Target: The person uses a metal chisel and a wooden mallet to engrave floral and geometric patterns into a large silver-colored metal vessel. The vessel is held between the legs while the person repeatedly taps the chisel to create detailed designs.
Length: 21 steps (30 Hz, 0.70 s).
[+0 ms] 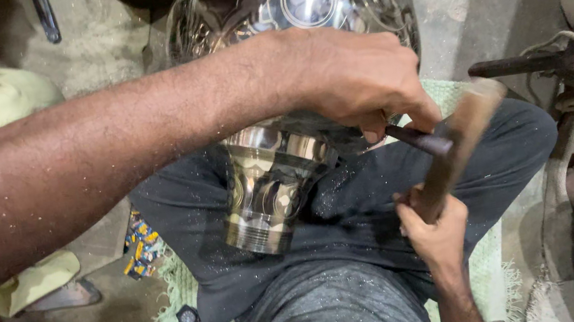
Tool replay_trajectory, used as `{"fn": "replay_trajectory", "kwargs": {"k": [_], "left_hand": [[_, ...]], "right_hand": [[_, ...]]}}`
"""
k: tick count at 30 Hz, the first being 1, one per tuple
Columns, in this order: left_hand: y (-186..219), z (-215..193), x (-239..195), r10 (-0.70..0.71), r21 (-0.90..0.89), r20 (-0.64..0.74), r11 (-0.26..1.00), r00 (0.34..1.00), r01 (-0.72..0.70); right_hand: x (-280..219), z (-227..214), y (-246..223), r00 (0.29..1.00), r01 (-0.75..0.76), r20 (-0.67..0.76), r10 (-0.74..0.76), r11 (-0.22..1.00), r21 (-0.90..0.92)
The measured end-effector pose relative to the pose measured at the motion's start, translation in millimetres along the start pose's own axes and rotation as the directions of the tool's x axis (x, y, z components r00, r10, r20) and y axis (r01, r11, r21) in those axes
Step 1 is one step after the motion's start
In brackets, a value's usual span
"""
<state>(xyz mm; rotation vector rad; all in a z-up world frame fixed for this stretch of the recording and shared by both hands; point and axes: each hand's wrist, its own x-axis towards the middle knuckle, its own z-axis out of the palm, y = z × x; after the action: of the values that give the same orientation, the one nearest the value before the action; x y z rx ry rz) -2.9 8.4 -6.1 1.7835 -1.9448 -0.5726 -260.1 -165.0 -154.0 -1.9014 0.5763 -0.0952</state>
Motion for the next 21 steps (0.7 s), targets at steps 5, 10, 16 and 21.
{"fn": "replay_trajectory", "kwargs": {"k": [5,10,16,21], "left_hand": [[0.7,3.5,-0.9,0.067,0.119,0.002,0.991,0.998,-0.067],[-0.2,1.4,-2.1,0.038,0.128,0.064,0.991,0.997,-0.046],[1.0,6.3,-4.5,0.071,0.228,0.037,0.971,0.997,-0.077],[1.8,2.4,-1.2,0.106,0.257,0.066,0.959,0.992,-0.120]], "right_hand": [[2.8,5.5,4.1,0.997,-0.038,0.070,0.038,0.999,-0.010],[2.9,7.3,-1.9,0.994,0.113,0.035,-0.108,0.963,-0.246],[-11.8,17.5,-6.8,0.974,0.215,-0.144,-0.173,0.902,0.373],[-16.6,19.5,-3.0,0.892,0.414,-0.183,-0.412,0.910,-0.034]]}}
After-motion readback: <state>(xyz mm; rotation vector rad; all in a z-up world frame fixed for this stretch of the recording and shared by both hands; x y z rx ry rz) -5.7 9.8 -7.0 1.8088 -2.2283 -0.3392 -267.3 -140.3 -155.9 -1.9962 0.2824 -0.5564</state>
